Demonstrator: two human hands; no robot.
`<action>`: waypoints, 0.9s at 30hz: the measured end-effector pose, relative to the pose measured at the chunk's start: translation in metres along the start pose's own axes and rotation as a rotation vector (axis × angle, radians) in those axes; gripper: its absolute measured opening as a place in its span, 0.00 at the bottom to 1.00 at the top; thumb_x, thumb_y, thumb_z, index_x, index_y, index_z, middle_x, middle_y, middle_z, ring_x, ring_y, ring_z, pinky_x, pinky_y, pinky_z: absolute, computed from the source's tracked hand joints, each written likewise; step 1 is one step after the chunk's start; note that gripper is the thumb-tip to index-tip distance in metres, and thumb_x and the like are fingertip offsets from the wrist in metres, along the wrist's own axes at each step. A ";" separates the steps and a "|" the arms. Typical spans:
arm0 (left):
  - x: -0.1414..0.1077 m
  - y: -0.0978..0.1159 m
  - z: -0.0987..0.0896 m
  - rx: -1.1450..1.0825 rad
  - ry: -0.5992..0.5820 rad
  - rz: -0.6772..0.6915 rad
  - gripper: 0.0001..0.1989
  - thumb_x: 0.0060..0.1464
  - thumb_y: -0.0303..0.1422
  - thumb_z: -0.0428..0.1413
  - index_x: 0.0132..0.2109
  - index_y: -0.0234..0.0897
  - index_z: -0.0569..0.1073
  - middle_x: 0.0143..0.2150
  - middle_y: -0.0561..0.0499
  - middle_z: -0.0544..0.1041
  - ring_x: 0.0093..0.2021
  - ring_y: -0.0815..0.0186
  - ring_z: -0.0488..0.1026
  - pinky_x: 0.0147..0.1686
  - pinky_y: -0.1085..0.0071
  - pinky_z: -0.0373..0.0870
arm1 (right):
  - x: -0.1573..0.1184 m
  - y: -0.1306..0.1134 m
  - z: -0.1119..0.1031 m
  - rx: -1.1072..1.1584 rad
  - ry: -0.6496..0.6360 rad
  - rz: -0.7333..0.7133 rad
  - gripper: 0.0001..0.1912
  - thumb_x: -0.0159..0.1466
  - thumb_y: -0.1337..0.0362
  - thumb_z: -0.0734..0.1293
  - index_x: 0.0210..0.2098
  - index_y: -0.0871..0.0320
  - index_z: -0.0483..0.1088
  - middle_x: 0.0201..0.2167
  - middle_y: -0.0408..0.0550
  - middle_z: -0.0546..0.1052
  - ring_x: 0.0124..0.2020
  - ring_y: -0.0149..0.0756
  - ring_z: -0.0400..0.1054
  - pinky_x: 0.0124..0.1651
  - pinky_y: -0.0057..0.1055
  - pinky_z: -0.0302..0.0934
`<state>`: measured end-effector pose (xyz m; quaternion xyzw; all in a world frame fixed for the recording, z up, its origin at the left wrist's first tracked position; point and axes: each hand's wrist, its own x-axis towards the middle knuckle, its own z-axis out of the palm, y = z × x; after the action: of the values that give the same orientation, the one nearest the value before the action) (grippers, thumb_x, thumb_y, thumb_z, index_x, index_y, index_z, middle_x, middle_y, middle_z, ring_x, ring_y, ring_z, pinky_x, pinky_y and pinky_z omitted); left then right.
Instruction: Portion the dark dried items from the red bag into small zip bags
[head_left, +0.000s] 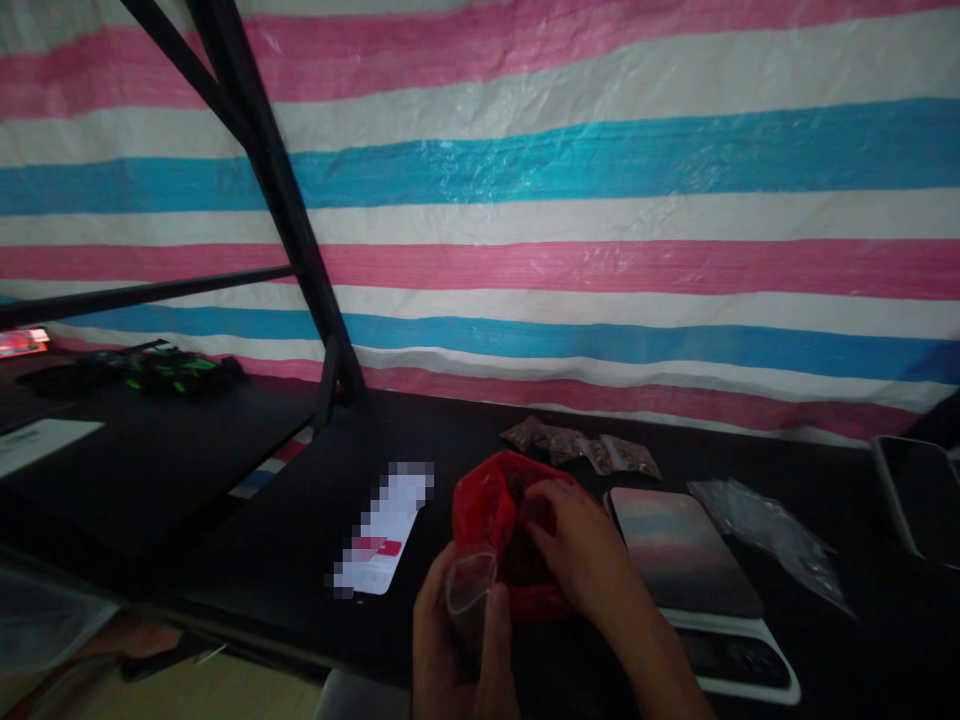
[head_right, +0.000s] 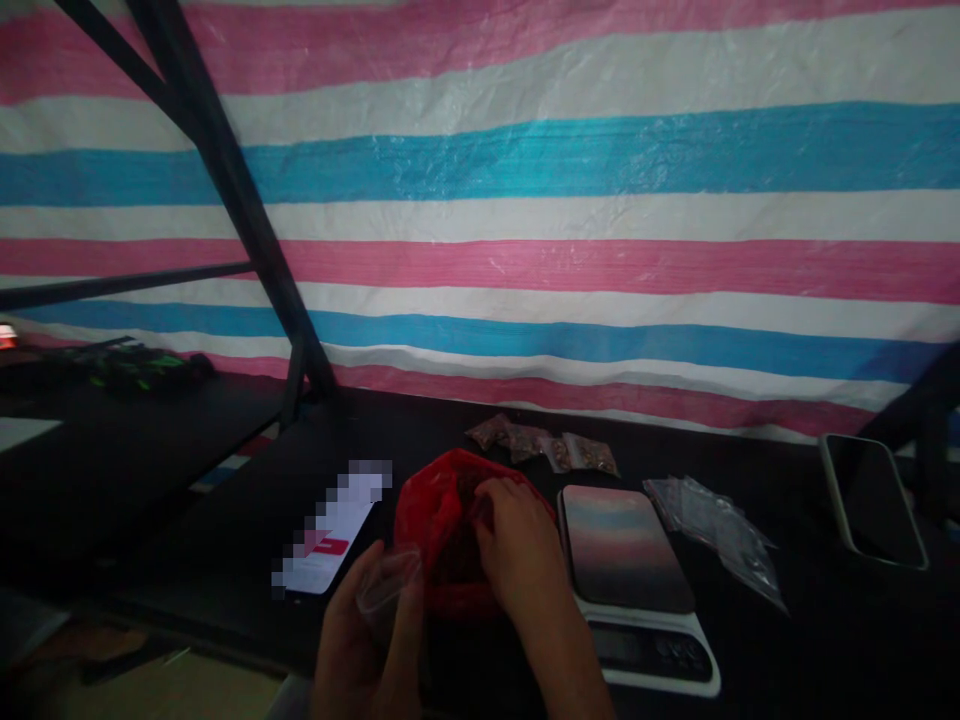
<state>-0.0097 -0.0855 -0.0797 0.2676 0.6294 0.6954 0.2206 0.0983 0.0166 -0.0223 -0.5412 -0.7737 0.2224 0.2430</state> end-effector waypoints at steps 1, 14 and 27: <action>-0.005 -0.001 -0.001 -0.008 0.004 0.008 0.31 0.58 0.55 0.64 0.60 0.41 0.73 0.54 0.43 0.82 0.52 0.54 0.82 0.52 0.61 0.79 | 0.000 0.000 -0.001 0.009 -0.011 -0.002 0.18 0.63 0.76 0.69 0.49 0.54 0.79 0.53 0.52 0.83 0.58 0.50 0.76 0.63 0.46 0.65; 0.022 0.012 0.002 -0.292 -0.072 -0.521 0.20 0.65 0.44 0.62 0.60 0.42 0.76 0.55 0.43 0.86 0.55 0.54 0.84 0.52 0.61 0.84 | -0.005 -0.007 -0.001 0.138 -0.145 0.023 0.07 0.66 0.69 0.69 0.39 0.53 0.79 0.40 0.47 0.86 0.43 0.42 0.80 0.45 0.34 0.65; 0.027 0.008 0.006 -0.276 -0.209 -0.313 0.32 0.51 0.44 0.72 0.61 0.41 0.75 0.55 0.43 0.85 0.54 0.53 0.84 0.55 0.59 0.81 | -0.001 0.008 -0.017 0.459 -0.195 0.075 0.12 0.71 0.59 0.64 0.47 0.55 0.78 0.41 0.48 0.85 0.44 0.42 0.80 0.48 0.36 0.68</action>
<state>-0.0263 -0.0650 -0.0688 0.2046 0.5359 0.7006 0.4244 0.1149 0.0199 -0.0146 -0.4763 -0.7019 0.4523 0.2755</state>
